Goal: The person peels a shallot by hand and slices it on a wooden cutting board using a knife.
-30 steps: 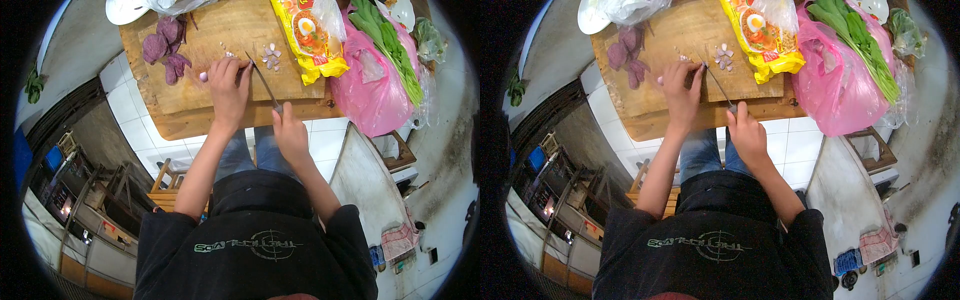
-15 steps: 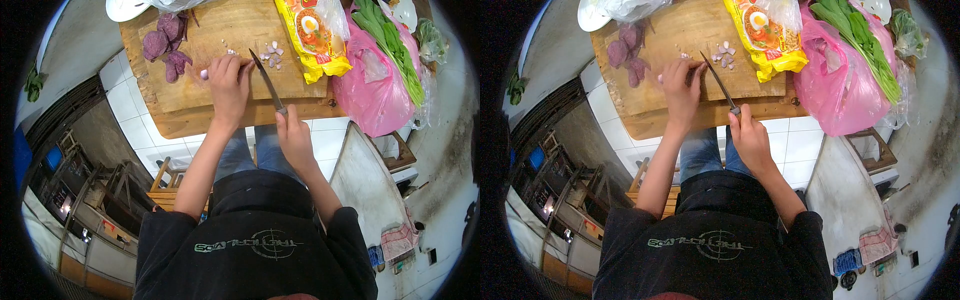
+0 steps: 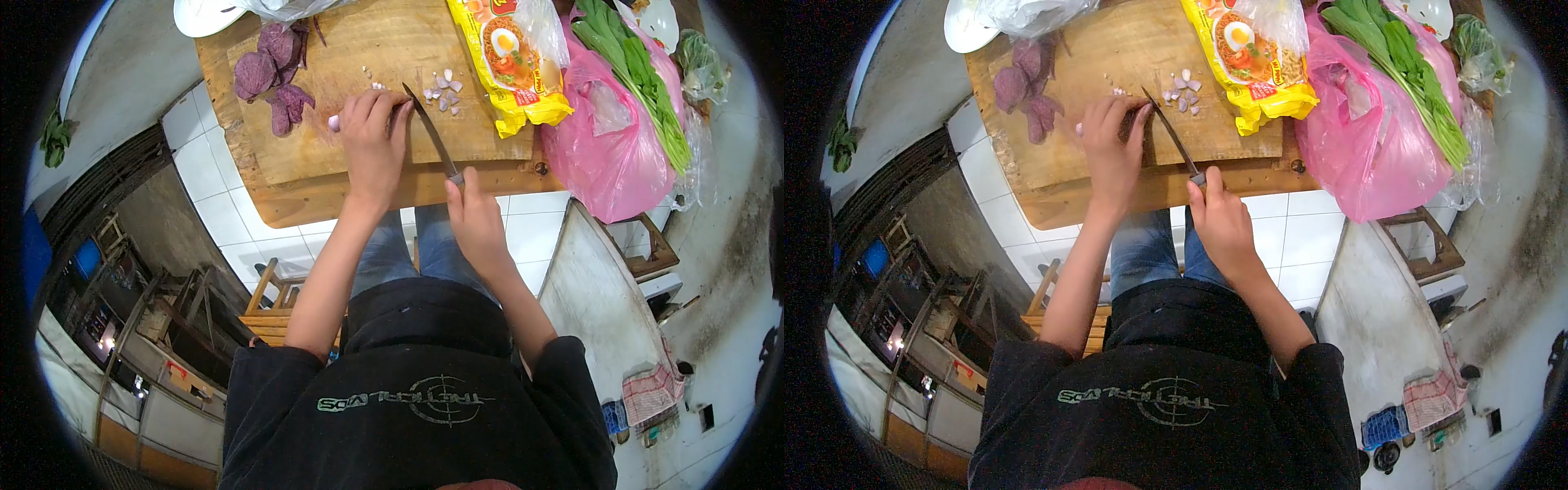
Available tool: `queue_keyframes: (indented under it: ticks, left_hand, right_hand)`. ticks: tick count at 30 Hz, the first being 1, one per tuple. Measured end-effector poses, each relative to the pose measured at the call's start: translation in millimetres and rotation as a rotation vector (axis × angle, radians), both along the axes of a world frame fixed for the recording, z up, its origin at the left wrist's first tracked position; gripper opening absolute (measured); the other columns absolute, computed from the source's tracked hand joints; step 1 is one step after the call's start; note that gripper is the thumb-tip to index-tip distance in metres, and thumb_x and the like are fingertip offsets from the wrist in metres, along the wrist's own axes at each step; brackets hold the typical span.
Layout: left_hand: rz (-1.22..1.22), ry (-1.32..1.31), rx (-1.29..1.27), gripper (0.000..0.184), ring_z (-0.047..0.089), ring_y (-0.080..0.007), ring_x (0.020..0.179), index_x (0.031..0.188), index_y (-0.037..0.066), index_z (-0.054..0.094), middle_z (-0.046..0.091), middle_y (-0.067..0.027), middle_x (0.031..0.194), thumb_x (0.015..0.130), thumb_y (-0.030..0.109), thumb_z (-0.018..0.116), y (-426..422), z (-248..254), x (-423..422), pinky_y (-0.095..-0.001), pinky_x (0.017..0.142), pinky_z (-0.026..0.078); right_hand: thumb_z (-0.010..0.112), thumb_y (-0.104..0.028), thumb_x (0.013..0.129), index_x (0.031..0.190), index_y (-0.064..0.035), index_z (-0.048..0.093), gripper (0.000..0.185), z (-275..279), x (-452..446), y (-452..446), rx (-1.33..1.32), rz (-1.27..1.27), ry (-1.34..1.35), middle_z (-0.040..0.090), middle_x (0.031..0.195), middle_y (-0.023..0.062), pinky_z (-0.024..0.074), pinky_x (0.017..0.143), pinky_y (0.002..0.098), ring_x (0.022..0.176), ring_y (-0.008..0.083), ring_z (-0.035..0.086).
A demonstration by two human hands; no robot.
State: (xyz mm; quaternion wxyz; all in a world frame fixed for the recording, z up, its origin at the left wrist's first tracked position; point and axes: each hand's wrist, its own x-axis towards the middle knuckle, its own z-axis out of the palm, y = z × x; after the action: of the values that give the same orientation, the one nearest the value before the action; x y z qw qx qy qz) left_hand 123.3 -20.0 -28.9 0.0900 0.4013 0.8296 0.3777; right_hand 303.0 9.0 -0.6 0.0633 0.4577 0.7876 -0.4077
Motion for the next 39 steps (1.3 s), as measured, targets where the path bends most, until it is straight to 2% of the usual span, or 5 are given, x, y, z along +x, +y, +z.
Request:
queue_keyframes:
  ticks: [8,17,26,30,39]
  left_hand:
    - [-0.010,0.072,-0.102,0.012,0.059,-0.0294,0.093,0.097,0.005,0.069,0.065,-0.0103,0.094,0.084,0.004,0.070,2,6,-4,-0.0385,0.082,0.044]
    - [-0.027,0.095,-0.031,0.028,0.056,-0.0304,0.100,0.110,0.008,0.067,0.062,-0.0104,0.106,0.085,-0.003,0.062,-5,17,-9,-0.0406,0.088,0.043]
    - [0.132,0.094,-0.078,0.021,0.055,-0.0345,0.109,0.113,0.001,0.062,0.059,-0.0165,0.114,0.093,0.009,0.061,-51,21,-47,-0.0440,0.095,0.042]
    - [0.143,0.075,-0.103,0.023,0.055,-0.0347,0.109,0.115,0.000,0.060,0.058,-0.0179,0.115,0.095,0.011,0.060,-64,18,-51,-0.0438,0.095,0.043]
    - [0.000,0.055,-0.123,0.040,0.053,-0.0336,0.113,0.121,0.003,0.059,0.054,-0.0156,0.122,0.085,0.012,0.075,-69,8,-42,-0.0422,0.095,0.046]
  right_hand:
    - [0.052,-0.024,0.102,0.106,0.0020,0.047,0.027,30,24,4,-0.297,-0.123,0.029,0.058,0.065,0.0266,0.0425,0.055,0.0522,0.068,0.0481,0.061]
    - [0.054,-0.020,0.102,0.108,0.0009,0.046,0.024,18,7,14,-0.014,-0.166,0.015,0.060,0.069,0.0270,0.0435,0.054,0.0524,0.069,0.0487,0.061]
    - [0.055,-0.021,0.100,0.110,0.0006,0.047,0.025,6,9,6,-0.072,-0.066,0.146,0.060,0.072,0.0283,0.0424,0.054,0.0562,0.069,0.0495,0.060]
    - [0.054,-0.022,0.101,0.110,0.0000,0.047,0.025,21,0,23,0.113,-0.095,0.038,0.061,0.071,0.0281,0.0435,0.053,0.0562,0.066,0.0494,0.060]
    - [0.054,-0.024,0.101,0.106,-0.0008,0.046,0.025,2,7,5,-0.039,0.055,0.108,0.062,0.074,0.0270,0.0462,0.055,0.0552,0.069,0.0483,0.061]
